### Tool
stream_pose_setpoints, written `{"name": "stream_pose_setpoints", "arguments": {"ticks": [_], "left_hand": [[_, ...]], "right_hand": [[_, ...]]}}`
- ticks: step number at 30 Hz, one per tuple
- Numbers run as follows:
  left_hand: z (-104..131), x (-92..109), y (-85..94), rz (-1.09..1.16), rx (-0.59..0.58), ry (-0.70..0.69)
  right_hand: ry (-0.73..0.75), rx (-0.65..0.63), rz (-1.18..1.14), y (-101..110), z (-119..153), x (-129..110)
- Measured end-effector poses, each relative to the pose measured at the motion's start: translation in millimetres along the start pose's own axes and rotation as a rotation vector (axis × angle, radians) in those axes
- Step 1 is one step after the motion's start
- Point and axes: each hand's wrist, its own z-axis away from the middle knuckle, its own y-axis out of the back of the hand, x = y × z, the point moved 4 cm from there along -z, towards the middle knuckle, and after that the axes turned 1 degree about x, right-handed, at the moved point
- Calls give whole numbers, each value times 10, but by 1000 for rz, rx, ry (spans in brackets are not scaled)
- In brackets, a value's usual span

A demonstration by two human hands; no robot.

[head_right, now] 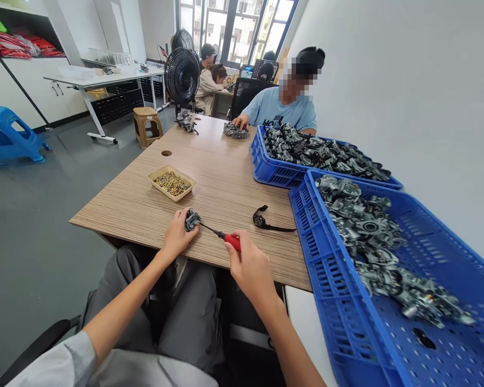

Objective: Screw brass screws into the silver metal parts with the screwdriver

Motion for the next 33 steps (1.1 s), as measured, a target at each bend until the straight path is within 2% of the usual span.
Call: {"name": "stream_pose_setpoints", "arguments": {"ticks": [11, 20, 33], "left_hand": [[-4, -13, -9, 5, 0, 1], [0, -16, -10, 2, 3, -5], [6, -1, 1, -15, -6, 5]], "right_hand": [[-38, 18, -28, -18, 5, 5], [-176, 51, -47, -36, 9, 35], [-89, 52, -28, -44, 33, -2]]}}
